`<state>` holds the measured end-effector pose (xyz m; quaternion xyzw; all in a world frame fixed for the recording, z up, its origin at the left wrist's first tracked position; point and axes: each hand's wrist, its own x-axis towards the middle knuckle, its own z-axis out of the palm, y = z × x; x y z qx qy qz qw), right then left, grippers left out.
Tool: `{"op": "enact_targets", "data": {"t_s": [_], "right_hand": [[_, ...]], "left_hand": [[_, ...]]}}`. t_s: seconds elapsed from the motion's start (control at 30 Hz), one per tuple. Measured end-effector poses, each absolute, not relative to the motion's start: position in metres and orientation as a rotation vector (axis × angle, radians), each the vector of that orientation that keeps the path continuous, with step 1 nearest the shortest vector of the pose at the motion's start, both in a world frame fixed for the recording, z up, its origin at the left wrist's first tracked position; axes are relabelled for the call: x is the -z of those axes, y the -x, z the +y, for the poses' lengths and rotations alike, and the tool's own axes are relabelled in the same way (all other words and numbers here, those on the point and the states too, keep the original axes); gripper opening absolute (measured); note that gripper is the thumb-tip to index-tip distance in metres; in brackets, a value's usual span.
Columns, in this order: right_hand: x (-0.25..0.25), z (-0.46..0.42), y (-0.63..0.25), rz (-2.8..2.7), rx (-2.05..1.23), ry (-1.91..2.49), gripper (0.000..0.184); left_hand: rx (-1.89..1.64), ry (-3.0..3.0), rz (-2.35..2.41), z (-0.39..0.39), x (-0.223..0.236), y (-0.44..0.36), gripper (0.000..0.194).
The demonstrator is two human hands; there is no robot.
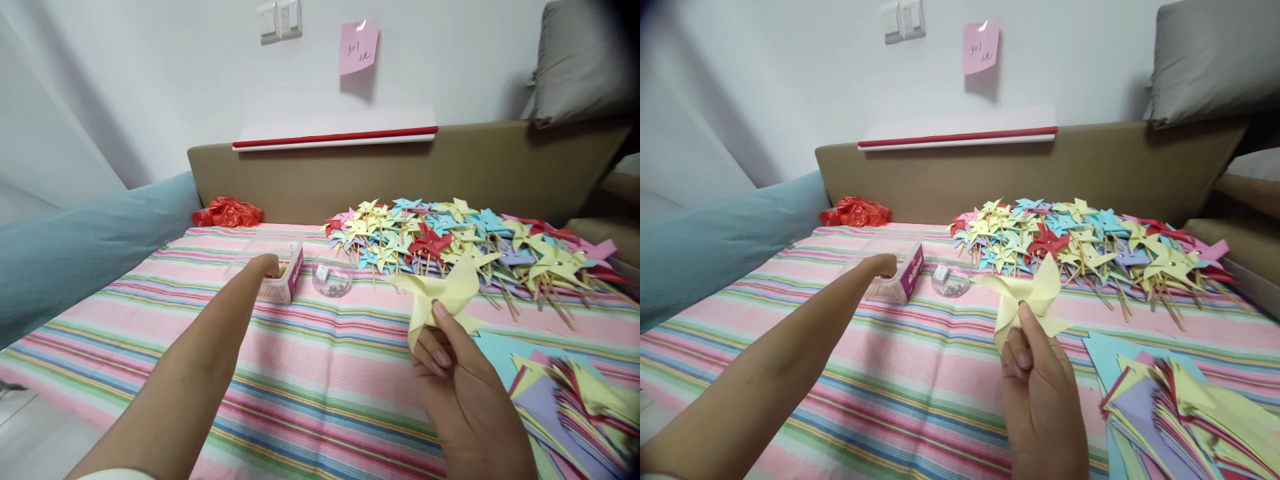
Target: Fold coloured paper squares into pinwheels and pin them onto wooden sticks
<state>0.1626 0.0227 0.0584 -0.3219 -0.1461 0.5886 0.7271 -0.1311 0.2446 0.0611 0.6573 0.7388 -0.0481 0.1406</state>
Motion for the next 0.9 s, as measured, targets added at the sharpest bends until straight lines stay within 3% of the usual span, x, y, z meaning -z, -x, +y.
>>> {"op": "enact_targets", "data": {"t_s": [0.17, 0.4, 0.6, 0.9], "right_hand": [[-0.064, 0.027, -0.16, -0.187, -1.299, 0.651, 0.048], [-0.068, 0.025, -0.164, -0.115, -1.312, 0.614, 0.043], [-0.07, 0.025, -0.16, -0.146, -1.322, 0.566, 0.035], [-0.059, 0.025, -0.156, -0.243, -1.33, 0.567, 0.033]], "left_hand": [[-0.018, -1.89, 2.207, 0.237, -0.086, 0.117, 0.035], [-0.778, -2.182, 2.031, 0.137, -0.133, 0.082, 0.025], [-1.167, -1.794, 1.104, 0.004, -0.102, 0.041, 0.019], [-1.261, -1.468, 0.917, 0.0, -0.062, -0.004, 0.024]]}}
